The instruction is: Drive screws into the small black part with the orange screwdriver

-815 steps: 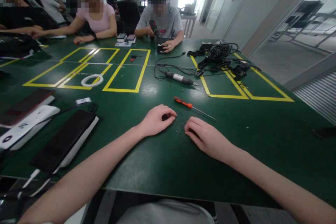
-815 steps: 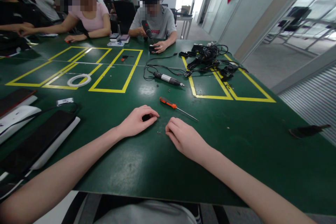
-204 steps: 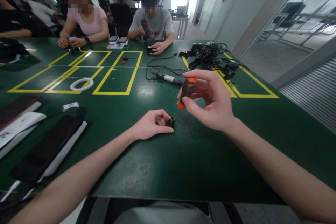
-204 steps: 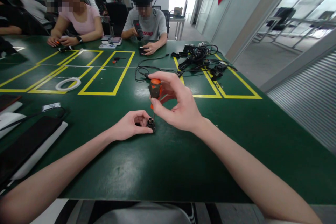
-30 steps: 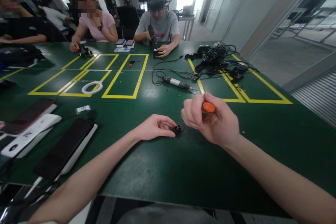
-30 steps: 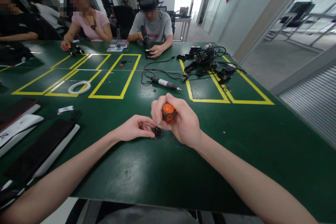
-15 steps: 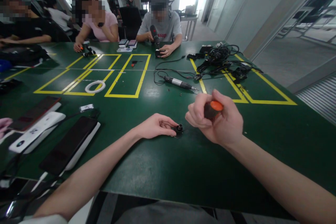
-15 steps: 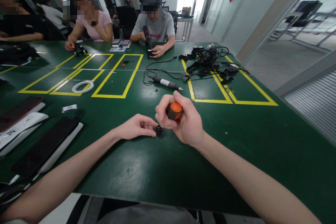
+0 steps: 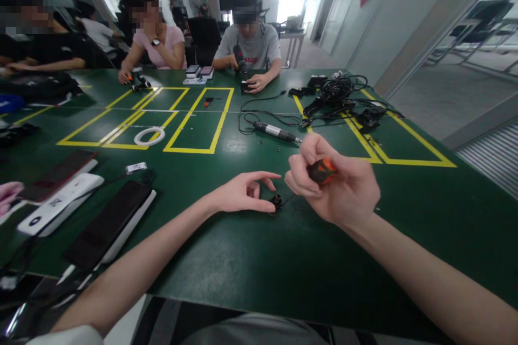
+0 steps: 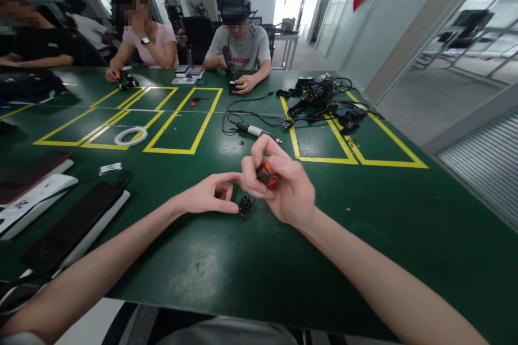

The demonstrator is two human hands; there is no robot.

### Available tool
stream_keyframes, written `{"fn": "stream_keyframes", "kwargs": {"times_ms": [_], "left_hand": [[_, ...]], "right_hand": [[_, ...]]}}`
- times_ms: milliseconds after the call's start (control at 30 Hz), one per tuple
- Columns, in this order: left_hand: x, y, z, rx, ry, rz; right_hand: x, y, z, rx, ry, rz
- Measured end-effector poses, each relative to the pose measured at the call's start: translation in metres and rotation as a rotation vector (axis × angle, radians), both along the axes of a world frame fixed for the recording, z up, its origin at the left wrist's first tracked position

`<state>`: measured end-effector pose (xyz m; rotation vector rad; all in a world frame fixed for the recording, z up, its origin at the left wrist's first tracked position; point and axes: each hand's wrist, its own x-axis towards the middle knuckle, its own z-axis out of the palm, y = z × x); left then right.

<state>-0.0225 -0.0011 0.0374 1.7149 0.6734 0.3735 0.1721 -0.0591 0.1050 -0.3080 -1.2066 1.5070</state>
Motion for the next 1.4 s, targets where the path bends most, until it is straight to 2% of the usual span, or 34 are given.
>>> {"fn": "stream_keyframes", "kwargs": {"times_ms": [100,200,333,533,667,733,933,1067,1167,1400], "left_hand": [[0.004,0.003,0.003,0.179,0.070,-0.090],[0.010,0.006,-0.002,0.332,0.133,-0.176],[0.017,0.015,-0.002,0.352,0.210,-0.255],[0.040,0.032,0.010,0.452,0.400,-0.465],[0.057,0.042,0.010,0.389,0.462,-0.616],[0.061,0.044,0.007,0.366,0.467,-0.645],[0.050,0.034,-0.005,0.485,0.288,-0.592],[0.037,0.026,-0.011,0.529,0.232,-0.470],[0.031,0.023,-0.013,0.541,0.235,-0.440],[0.026,0.023,-0.014,0.501,0.151,-0.457]], "right_hand": [[-0.001,0.001,0.000,0.008,-0.034,-0.068],[-0.002,0.001,0.000,-0.005,-0.043,-0.048],[-0.001,-0.001,-0.001,-0.005,-0.003,0.009],[-0.004,0.001,-0.002,0.012,-0.052,-0.051],[-0.004,-0.001,-0.003,-0.018,-0.037,0.016],[-0.003,-0.002,-0.004,-0.016,-0.017,0.026],[-0.007,-0.004,-0.005,0.018,-0.072,-0.034],[-0.006,-0.005,-0.003,0.005,-0.098,0.002],[-0.005,-0.007,-0.003,0.019,-0.072,0.027],[-0.003,-0.011,-0.004,0.050,-0.113,0.017]]}}
